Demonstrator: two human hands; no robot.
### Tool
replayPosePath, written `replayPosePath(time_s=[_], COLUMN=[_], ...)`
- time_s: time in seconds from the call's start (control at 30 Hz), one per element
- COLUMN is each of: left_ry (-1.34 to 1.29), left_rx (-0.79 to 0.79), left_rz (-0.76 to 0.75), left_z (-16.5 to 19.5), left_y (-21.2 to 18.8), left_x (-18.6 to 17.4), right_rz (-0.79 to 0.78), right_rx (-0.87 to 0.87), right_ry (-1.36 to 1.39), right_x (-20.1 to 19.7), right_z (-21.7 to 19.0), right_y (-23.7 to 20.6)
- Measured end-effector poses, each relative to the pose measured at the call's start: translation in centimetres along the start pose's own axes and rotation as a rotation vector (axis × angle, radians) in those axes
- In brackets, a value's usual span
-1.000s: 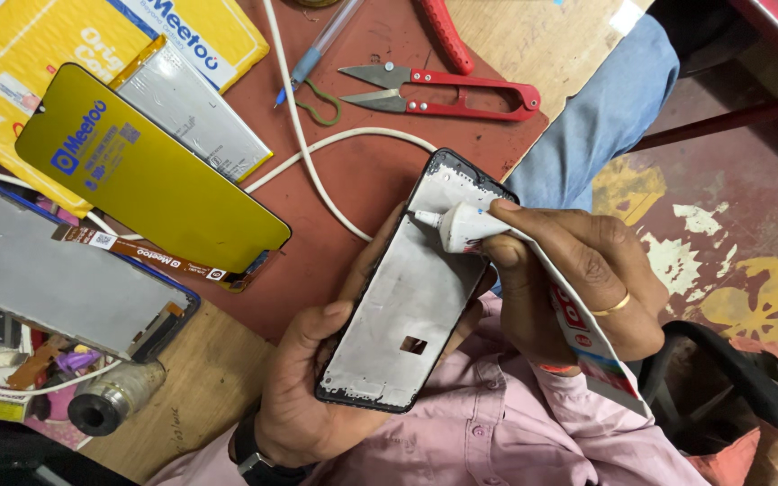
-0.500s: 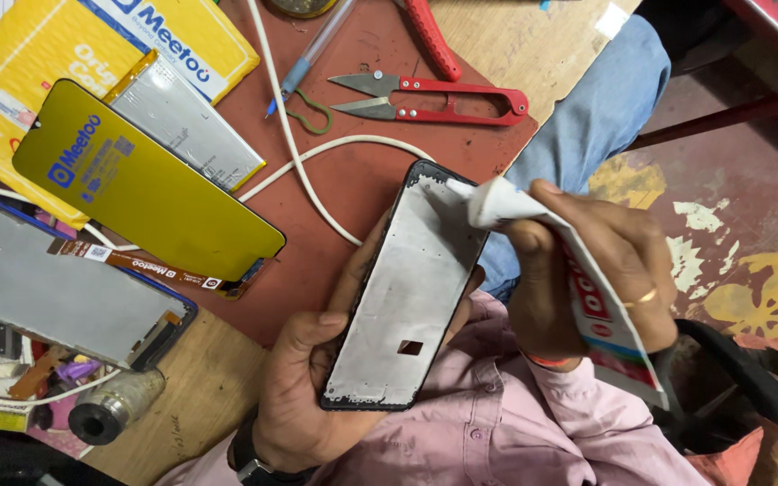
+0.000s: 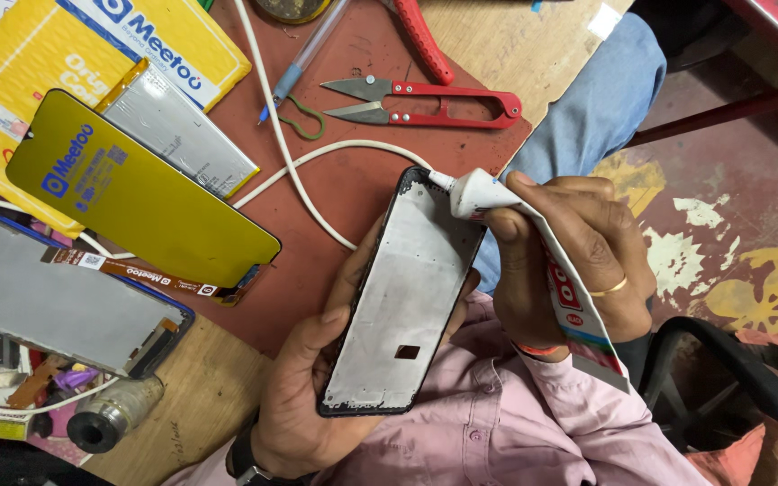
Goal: The person holds a disassembled phone back cover in one hand and squeezes white adhesive from a tube along its inner edges, working around the frame. They then set the cover down, pick up a yellow display panel with an attached flex cable, and align the flex connector with the panel.
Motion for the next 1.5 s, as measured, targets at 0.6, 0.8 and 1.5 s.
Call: replayPosePath(time_s=[0.6, 0.8, 1.5], left_ry=[-0.023, -0.029, -0.032], left_rx=[-0.01, -0.027, -0.015], left_rz=[-0.011, 0.002, -0.015], left_z=[-0.17, -0.33, -0.23], left_y=[0.06, 0.08, 0.1], left_x=[0.25, 0.14, 0.2], right_rz=[0.01, 0.013, -0.006], right_rx=[-0.024, -0.035, -0.046], right_ry=[-0.005, -0.005, 0.015], right_x=[0.11, 0.05, 0.25], right_z=[-0.32, -0.4, -0.47], right_y=[0.4, 0.46, 0.64])
Point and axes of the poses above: each hand's wrist, its own y-axis towards the middle knuckle, its own x-axis out of the palm, z = x × y, the point moved 7 cm from there along y, towards the middle knuckle, and after that the axes turned 2 degrees about z, right-handed, at the moved point
